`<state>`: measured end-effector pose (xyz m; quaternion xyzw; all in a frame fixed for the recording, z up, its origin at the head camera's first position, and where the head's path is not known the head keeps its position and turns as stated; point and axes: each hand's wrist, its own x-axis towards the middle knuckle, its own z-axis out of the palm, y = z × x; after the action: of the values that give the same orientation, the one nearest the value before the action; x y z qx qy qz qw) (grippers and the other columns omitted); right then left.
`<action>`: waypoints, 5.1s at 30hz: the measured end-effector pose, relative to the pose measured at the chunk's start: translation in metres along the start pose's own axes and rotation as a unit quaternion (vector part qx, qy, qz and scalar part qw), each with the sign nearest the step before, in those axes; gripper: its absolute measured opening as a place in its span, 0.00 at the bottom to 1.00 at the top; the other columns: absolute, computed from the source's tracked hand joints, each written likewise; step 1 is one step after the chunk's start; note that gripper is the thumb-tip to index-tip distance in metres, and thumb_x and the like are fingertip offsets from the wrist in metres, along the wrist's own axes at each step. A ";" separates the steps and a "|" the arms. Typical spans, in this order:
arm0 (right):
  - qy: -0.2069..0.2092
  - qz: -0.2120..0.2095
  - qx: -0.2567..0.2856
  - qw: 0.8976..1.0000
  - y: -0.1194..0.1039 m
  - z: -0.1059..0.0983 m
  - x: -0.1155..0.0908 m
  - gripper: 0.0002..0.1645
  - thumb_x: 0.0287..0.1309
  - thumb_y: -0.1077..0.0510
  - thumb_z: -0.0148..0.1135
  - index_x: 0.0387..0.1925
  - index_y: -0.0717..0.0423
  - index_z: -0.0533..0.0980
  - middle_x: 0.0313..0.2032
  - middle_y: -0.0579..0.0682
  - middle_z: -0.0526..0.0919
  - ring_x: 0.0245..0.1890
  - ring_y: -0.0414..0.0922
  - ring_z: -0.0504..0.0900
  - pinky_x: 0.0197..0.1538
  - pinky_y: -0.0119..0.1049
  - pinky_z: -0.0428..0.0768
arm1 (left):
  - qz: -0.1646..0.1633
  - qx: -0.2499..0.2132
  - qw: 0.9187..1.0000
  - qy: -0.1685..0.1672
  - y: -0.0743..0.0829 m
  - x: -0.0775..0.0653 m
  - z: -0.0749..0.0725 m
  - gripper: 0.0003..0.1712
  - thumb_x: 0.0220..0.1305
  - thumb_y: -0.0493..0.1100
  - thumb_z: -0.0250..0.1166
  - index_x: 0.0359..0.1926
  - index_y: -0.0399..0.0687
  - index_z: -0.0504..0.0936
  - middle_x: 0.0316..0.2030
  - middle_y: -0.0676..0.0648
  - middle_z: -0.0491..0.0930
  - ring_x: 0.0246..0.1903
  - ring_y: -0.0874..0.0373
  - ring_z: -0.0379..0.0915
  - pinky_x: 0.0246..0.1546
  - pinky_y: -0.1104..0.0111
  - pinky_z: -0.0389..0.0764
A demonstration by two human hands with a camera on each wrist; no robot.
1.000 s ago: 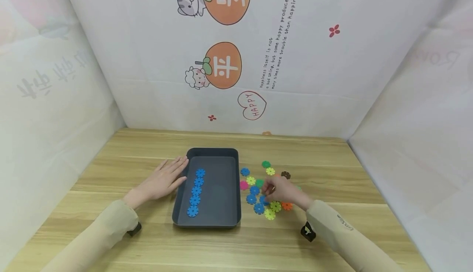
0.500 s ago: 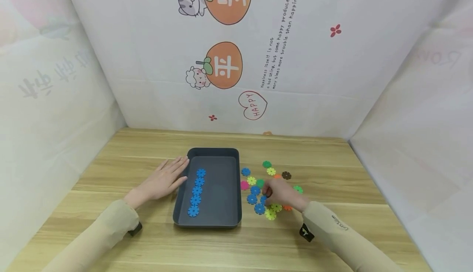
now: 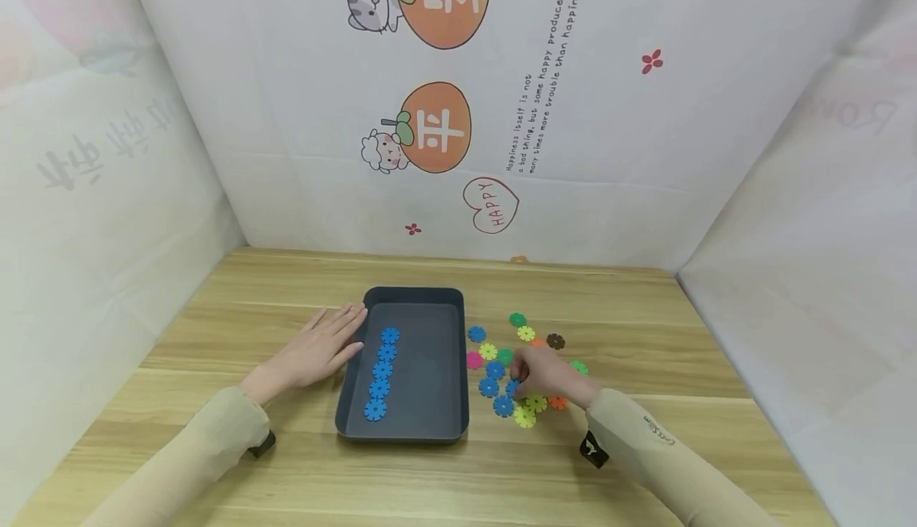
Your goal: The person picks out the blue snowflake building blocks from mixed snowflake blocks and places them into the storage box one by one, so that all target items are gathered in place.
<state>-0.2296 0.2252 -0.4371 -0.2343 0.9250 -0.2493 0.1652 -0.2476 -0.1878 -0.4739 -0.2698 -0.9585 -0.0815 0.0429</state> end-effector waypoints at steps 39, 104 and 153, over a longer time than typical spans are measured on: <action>0.002 -0.102 0.075 0.992 -0.047 -0.010 0.027 0.03 0.64 0.64 0.62 0.37 0.58 0.81 0.38 0.52 0.86 0.37 0.43 0.84 0.41 0.28 0.83 | 0.002 -0.006 1.000 0.002 -0.001 0.000 0.000 0.37 0.77 0.59 0.47 0.78 0.46 0.54 0.78 0.45 0.53 0.78 0.47 0.49 0.76 0.42 0.49; 0.014 -0.103 0.047 0.993 -0.054 -0.003 0.018 0.04 0.62 0.61 0.66 0.34 0.58 0.80 0.32 0.49 0.85 0.32 0.39 0.83 0.37 0.27 0.81 | -0.002 -0.011 1.000 -0.001 0.000 -0.001 0.000 0.38 0.77 0.59 0.46 0.78 0.46 0.53 0.78 0.45 0.52 0.78 0.47 0.47 0.77 0.42 0.48; -0.011 -0.014 -0.007 1.000 -0.022 0.016 -0.008 0.17 0.42 0.63 0.79 0.28 0.58 0.76 0.26 0.46 0.79 0.25 0.34 0.71 0.29 0.26 0.73 | -0.003 -0.009 1.000 0.003 0.001 -0.001 0.001 0.38 0.76 0.58 0.49 0.78 0.46 0.54 0.78 0.46 0.52 0.78 0.47 0.48 0.76 0.42 0.50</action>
<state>-0.2080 0.2063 -0.4368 -0.2511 0.9215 -0.2422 0.1707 -0.2462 -0.1877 -0.4751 -0.2675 -0.9583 -0.0907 0.0433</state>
